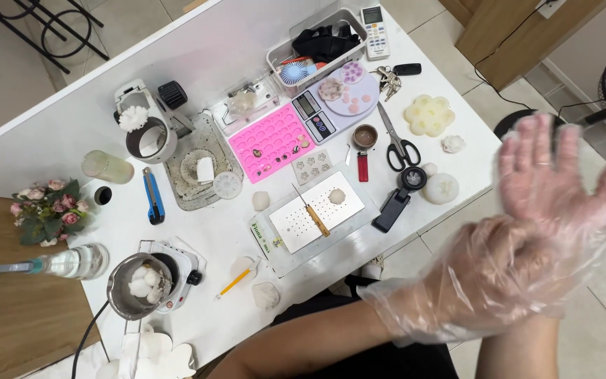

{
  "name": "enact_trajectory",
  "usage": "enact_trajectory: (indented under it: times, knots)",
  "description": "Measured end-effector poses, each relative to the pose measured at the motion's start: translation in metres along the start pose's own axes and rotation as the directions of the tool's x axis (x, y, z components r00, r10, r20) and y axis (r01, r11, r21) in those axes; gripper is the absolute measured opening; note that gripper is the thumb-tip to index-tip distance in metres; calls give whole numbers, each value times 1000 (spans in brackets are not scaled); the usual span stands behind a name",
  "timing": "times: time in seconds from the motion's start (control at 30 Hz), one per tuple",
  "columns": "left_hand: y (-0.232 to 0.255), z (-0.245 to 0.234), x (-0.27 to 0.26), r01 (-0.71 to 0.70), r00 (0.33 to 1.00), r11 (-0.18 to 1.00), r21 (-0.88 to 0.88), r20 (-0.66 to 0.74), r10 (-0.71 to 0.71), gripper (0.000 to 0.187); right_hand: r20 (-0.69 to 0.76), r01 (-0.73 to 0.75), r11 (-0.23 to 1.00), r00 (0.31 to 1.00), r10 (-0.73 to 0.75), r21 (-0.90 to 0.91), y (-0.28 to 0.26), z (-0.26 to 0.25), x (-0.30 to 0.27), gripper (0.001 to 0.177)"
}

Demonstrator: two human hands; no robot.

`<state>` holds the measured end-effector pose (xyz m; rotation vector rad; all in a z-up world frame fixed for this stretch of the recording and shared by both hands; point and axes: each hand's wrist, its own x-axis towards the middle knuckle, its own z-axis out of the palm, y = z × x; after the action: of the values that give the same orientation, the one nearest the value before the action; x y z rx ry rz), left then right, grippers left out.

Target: Shaping and assembling small decorative wax elements for candles.

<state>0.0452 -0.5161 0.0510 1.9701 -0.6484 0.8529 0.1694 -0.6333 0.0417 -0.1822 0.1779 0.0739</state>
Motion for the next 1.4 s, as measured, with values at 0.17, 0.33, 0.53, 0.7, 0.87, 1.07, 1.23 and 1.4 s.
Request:
enact_trajectory:
  times: [0.17,0.33,0.53,0.7,0.87,1.07,1.23,1.4]
  knots:
    - [-19,35,-36,76,969,997,-30,238,-67,50,-18,-72,997,997,73,14,22,26,-15,75]
    - [-17,9,-22,292,944,954,-59,180,-278,55,87,-131,991,988,129,12,12,26,22,89]
    - [-42,-19,5,553,813,802,-225,-65,-579,64,197,-325,939,934,299,116,46,46,35,76]
    - [-85,-13,5,368,619,264,-892,23,-785,102,348,-747,624,662,663,232,118,74,-5,91]
    - [-62,-26,2,353,718,210,-912,120,-685,88,273,-736,660,672,688,151,144,100,-19,94]
    - [-30,-63,3,457,680,169,-873,221,-699,82,270,-807,589,576,772,36,155,91,-5,86]
    - [-160,-16,-92,520,722,399,-755,139,-678,62,170,-502,629,686,708,-593,172,85,-11,73]
    - [-33,-193,-35,-275,677,16,-961,-206,-707,72,-120,-593,478,699,705,-648,234,56,-57,63]
